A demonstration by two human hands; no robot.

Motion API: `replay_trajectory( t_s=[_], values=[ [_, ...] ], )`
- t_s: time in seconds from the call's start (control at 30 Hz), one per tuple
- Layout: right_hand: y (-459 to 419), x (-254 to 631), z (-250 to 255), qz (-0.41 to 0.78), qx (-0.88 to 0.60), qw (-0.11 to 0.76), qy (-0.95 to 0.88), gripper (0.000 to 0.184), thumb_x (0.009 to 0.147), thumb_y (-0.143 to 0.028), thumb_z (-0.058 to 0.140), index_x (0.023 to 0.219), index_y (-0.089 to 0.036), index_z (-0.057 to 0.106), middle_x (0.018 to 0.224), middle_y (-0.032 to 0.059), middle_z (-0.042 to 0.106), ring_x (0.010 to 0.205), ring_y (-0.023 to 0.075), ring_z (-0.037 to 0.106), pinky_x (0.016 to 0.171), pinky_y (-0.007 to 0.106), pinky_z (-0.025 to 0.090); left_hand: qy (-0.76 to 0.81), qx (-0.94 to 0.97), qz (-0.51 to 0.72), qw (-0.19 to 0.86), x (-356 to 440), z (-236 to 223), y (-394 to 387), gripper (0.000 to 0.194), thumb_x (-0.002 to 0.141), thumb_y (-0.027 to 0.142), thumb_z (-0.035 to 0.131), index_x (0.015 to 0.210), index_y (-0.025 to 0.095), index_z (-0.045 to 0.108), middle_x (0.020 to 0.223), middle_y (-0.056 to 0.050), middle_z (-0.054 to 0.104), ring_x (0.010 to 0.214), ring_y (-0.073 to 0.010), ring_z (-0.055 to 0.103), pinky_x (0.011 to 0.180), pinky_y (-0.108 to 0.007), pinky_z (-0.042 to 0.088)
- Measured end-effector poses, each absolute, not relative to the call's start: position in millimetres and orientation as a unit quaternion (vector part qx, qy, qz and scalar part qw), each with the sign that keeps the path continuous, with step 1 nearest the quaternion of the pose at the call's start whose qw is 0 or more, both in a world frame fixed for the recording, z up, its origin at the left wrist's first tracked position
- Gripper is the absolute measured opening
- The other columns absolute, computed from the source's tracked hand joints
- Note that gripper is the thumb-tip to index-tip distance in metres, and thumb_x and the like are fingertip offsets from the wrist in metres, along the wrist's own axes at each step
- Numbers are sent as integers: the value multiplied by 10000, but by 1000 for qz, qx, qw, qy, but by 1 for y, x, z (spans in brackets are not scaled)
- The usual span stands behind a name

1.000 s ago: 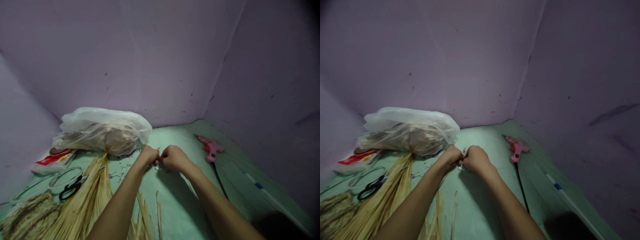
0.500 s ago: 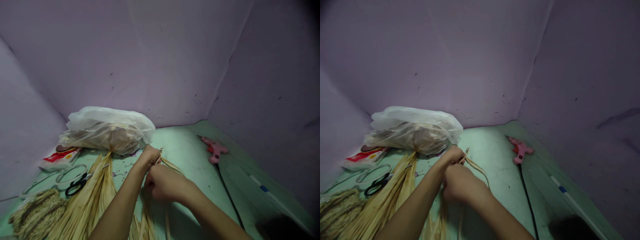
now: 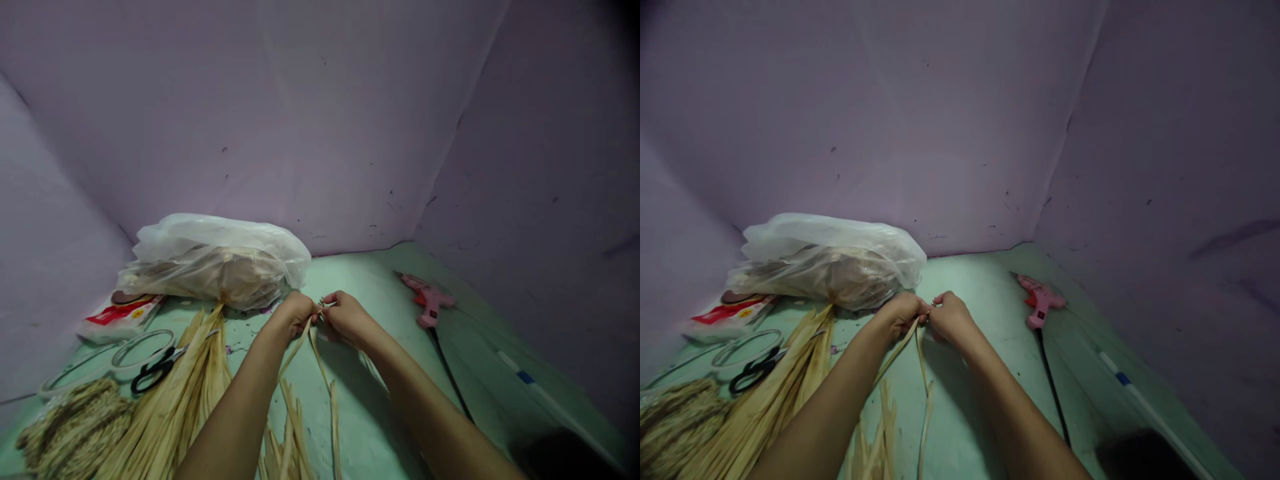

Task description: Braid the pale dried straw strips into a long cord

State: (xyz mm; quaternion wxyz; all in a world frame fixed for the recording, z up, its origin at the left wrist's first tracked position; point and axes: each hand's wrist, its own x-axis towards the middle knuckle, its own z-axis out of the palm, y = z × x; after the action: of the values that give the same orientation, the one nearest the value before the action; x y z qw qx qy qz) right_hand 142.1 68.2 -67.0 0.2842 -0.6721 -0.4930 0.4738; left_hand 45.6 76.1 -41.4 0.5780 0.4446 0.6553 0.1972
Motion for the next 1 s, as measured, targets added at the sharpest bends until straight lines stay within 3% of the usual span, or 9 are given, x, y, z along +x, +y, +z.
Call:
replay_trajectory(
  t_s=[0.17, 0.3, 0.4, 0.63, 0.83, 1.0],
  values=[
    [64, 139, -60, 553, -649, 323, -410, 323, 663, -169, 526, 979, -141, 467, 567, -10, 552, 428, 89, 487, 405, 188, 396, 639, 443, 191, 599, 42, -49, 81, 208, 632, 65, 441, 442, 134, 390, 279, 62, 279, 257, -13, 173, 311, -156, 134],
    [67, 145, -65, 557, -633, 279, -460, 78, 668, -183, 491, 675, -121, 537, 429, -28, 450, 332, 66, 393, 362, 187, 346, 626, 461, 182, 603, 37, -58, 85, 167, 640, 83, 442, 483, 130, 414, 320, 58, 330, 259, -13, 192, 319, -160, 131],
    [73, 151, -73, 484, -661, 229, -526, 145, 651, -208, 483, 539, -127, 528, 379, -28, 405, 295, 63, 345, 323, 195, 260, 607, 482, 170, 609, 32, -62, 87, 115, 637, 114, 472, 523, 122, 459, 368, 46, 383, 282, -25, 257, 330, -166, 162],
    [83, 157, -86, 393, -673, 215, -589, 133, 579, -210, 522, 530, -109, 593, 374, -39, 371, 345, 47, 317, 360, 186, 218, 651, 561, 103, 501, 38, -60, 88, 122, 627, 113, 458, 508, 138, 448, 332, 57, 338, 295, -46, 286, 372, -191, 224],
    [85, 160, -94, 395, -664, 234, -591, 204, 576, -257, 529, 615, -101, 654, 407, -37, 393, 370, 47, 307, 369, 186, 209, 667, 588, 103, 446, 40, -63, 90, 89, 596, 103, 449, 561, 128, 527, 342, 50, 356, 310, -67, 306, 387, -210, 233],
    [85, 159, -91, 395, -678, 212, -583, 184, 564, -265, 547, 578, -101, 629, 361, -48, 342, 338, 46, 296, 362, 193, 206, 674, 604, 96, 414, 40, -63, 88, 134, 595, 120, 453, 634, 118, 581, 377, 44, 381, 340, -71, 334, 403, -206, 256]
  ],
)
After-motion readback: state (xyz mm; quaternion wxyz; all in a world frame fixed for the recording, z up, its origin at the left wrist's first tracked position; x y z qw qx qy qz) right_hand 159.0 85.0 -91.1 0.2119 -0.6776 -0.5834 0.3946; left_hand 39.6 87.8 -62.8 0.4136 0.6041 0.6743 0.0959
